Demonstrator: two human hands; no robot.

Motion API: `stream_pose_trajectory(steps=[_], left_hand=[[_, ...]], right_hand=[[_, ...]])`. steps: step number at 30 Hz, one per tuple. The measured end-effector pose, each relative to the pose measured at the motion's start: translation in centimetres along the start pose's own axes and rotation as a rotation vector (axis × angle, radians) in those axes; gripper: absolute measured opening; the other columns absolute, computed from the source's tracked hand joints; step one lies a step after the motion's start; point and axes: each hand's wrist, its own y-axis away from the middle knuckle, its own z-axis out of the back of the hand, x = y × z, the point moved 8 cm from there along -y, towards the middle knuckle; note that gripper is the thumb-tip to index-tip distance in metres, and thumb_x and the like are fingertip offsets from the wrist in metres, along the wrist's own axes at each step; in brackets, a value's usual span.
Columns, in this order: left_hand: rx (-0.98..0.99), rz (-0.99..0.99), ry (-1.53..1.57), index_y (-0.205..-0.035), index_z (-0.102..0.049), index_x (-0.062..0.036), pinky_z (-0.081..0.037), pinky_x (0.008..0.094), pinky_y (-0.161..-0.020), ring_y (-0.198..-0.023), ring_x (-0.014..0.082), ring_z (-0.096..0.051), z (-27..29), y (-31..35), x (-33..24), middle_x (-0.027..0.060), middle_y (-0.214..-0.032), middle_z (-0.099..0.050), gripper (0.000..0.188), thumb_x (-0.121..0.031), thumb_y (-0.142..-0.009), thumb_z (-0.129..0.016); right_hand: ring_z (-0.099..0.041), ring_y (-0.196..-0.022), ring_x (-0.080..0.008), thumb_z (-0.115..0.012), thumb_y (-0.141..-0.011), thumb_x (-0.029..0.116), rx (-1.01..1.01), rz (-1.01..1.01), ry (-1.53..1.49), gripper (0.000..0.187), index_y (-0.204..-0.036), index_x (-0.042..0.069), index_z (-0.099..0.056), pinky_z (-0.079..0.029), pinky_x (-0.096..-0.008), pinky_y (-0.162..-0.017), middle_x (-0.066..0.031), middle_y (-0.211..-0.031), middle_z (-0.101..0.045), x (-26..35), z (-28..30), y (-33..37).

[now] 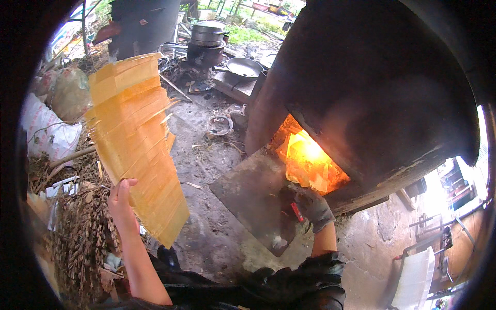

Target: The person lights a yellow paper with a lighter and places it into a metal stove. They then add cardboard pieces and bundles of dried twigs into the stove opening to build and maintain the fire.

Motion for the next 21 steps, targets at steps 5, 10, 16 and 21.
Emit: stream_pose_trajectory(steps=[5,10,16,21], left_hand=[[0.005,0.020,0.011,-0.089,-0.069,-0.0007,-0.037,0.0322,-0.096,-0.103,0.0183,-0.053,-0.2,-0.2,0.3,0.0063,-0.102,-0.060,0.029,-0.027,-0.092,-0.059],[-0.008,0.010,0.010,-0.088,-0.069,-0.0004,-0.036,0.0321,-0.096,-0.103,0.0176,-0.053,-0.5,-0.2,0.3,0.0059,-0.101,-0.060,0.028,-0.026,-0.092,-0.058],[-0.012,0.028,-0.071,-0.087,-0.069,-0.0004,-0.037,0.0307,-0.095,-0.100,0.0171,-0.054,-0.8,-0.2,0.3,0.0050,-0.099,-0.061,0.027,-0.024,-0.093,-0.056],[-0.007,0.041,-0.017,-0.086,-0.069,-0.0007,-0.037,0.0302,-0.094,-0.099,0.0171,-0.054,-1.4,-0.4,0.5,0.0052,-0.098,-0.061,0.026,-0.021,-0.093,-0.056]], right_hand=[[-0.064,-0.093,-0.0179,-0.056,-0.094,0.024,-0.210,-0.738,-0.519,0.028,-0.106,0.001,-0.065,-0.050,-0.0295,-0.082,-0.0118,-0.097,-0.067,-4.1,0.6,2.4],[-0.060,-0.106,-0.0305,-0.050,-0.095,0.033,-0.044,-0.362,-0.047,0.037,-0.115,0.004,-0.063,-0.047,-0.0390,-0.092,-0.0180,-0.111,-0.064,-1.6,-1.0,-1.1],[-0.055,-0.116,-0.0370,-0.044,-0.095,0.038,-0.092,-0.385,0.145,0.042,-0.124,0.011,-0.059,-0.039,-0.0427,-0.103,-0.0211,-0.121,-0.060,-1.2,-2.1,-3.8],[-0.055,-0.116,-0.0375,-0.046,-0.093,0.042,-0.107,-0.535,0.193,0.043,-0.125,0.014,-0.059,-0.040,-0.0434,-0.102,-0.0196,-0.124,-0.059,-2.7,-2.2,-4.2]])
